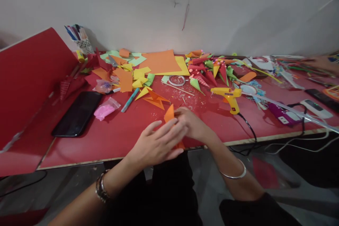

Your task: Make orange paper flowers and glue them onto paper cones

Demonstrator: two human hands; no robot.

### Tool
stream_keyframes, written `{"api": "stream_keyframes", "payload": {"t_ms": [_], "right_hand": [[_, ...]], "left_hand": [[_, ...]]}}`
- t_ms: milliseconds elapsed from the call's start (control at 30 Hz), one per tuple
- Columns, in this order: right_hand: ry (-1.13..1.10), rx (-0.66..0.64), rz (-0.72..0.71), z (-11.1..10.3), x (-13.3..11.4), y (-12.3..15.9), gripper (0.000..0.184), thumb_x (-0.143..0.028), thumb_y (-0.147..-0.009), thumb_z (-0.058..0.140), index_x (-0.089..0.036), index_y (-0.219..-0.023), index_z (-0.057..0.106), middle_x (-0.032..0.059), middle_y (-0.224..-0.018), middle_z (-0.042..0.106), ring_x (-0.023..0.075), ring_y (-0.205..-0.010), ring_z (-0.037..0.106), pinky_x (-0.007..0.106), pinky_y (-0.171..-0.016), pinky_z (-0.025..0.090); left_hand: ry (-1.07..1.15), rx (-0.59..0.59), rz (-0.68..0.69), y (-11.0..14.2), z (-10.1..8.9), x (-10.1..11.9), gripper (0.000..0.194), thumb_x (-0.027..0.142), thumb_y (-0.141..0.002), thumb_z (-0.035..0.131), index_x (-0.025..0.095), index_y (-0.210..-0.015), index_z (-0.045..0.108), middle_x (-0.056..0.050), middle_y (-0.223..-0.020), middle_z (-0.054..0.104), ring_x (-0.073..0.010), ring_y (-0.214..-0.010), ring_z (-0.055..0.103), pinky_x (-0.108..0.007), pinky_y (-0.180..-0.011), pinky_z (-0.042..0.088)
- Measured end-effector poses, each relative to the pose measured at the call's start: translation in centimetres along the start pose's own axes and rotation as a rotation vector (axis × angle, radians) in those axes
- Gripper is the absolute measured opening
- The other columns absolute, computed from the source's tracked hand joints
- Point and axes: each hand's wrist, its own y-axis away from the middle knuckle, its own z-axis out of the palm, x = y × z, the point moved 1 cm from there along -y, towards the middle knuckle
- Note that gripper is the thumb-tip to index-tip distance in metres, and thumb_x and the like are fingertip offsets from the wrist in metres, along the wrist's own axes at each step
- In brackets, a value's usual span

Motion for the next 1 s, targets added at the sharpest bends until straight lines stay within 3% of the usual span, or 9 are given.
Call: {"api": "stream_keyframes", "payload": {"t_ms": [100, 200, 267, 433, 600, 833, 1000], "right_hand": [[-0.088, -0.060, -0.045, -0.2, -0.4, -0.5, 0.022, -0.005, -0.069, 0.043, -0.016, -0.065, 0.061, 0.0025, -0.072, 0.061, 0.0128, -0.072, 0.054, 0.026, -0.073, 0.040], [-0.269, -0.062, 0.050, 0.1, 0.1, -0.6, 0.025, -0.008, -0.075, 0.039, -0.017, -0.066, 0.061, 0.0005, -0.070, 0.060, 0.0103, -0.066, 0.054, 0.023, -0.065, 0.040], [-0.364, -0.026, 0.123, 0.5, 0.6, -0.5, 0.022, -0.015, -0.078, 0.041, -0.017, -0.068, 0.060, 0.0009, -0.072, 0.061, 0.0111, -0.068, 0.055, 0.023, -0.065, 0.040], [-0.527, 0.051, 0.310, 1.8, 2.0, -0.2, 0.016, -0.024, -0.080, 0.043, -0.018, -0.085, 0.057, 0.0001, -0.074, 0.061, 0.0107, -0.064, 0.053, 0.022, -0.059, 0.040], [-0.515, 0.092, 0.362, 2.8, 2.2, 0.5, 0.017, -0.025, -0.080, 0.043, -0.021, -0.093, 0.053, -0.0059, -0.058, 0.050, 0.0084, -0.051, 0.044, 0.021, -0.054, 0.035], [-0.360, 0.158, 0.389, 2.9, 0.5, 1.1, 0.010, -0.021, -0.079, 0.045, -0.020, -0.085, 0.054, -0.0073, -0.053, 0.048, 0.0079, -0.049, 0.044, 0.024, -0.064, 0.032], [-0.195, 0.189, 0.389, 3.4, -0.2, 1.4, 0.014, -0.016, -0.079, 0.043, -0.021, -0.081, 0.056, -0.0065, -0.055, 0.055, 0.0084, -0.052, 0.048, 0.031, -0.076, 0.025]], "left_hand": [[-0.064, -0.050, -0.148, 0.1, 0.6, -0.1, 0.033, 0.038, -0.085, 0.037, 0.021, -0.106, 0.055, -0.004, -0.097, 0.063, -0.0207, -0.090, 0.055, -0.034, -0.072, 0.036], [-0.095, -0.144, -0.246, 0.4, 1.2, -0.7, 0.025, 0.030, -0.084, 0.039, 0.018, -0.081, 0.060, -0.004, -0.072, 0.063, -0.0195, -0.073, 0.056, -0.035, -0.068, 0.035], [-0.071, -0.217, -0.262, 0.7, 1.6, -1.1, 0.020, 0.025, -0.082, 0.043, 0.017, -0.075, 0.059, -0.004, -0.070, 0.061, -0.0189, -0.070, 0.055, -0.035, -0.067, 0.036], [0.024, -0.311, -0.333, 1.1, 2.9, -1.4, 0.018, 0.021, -0.079, 0.046, 0.016, -0.092, 0.057, -0.006, -0.084, 0.059, -0.0185, -0.074, 0.055, -0.030, -0.063, 0.040], [-0.009, -0.356, -0.437, 1.0, 3.7, -0.7, 0.033, 0.020, -0.080, 0.042, 0.011, -0.111, 0.050, -0.009, -0.091, 0.055, -0.0175, -0.069, 0.056, -0.031, -0.063, 0.044], [-0.074, -0.439, -0.504, 0.4, 3.9, 0.2, 0.041, 0.019, -0.081, 0.038, 0.008, -0.120, 0.043, -0.010, -0.093, 0.053, -0.0191, -0.076, 0.057, -0.032, -0.068, 0.045], [-0.128, -0.498, -0.494, 0.0, 3.9, 0.5, 0.042, 0.014, -0.082, 0.034, 0.006, -0.122, 0.040, -0.012, -0.094, 0.052, -0.0182, -0.070, 0.057, -0.029, -0.056, 0.046]]}}
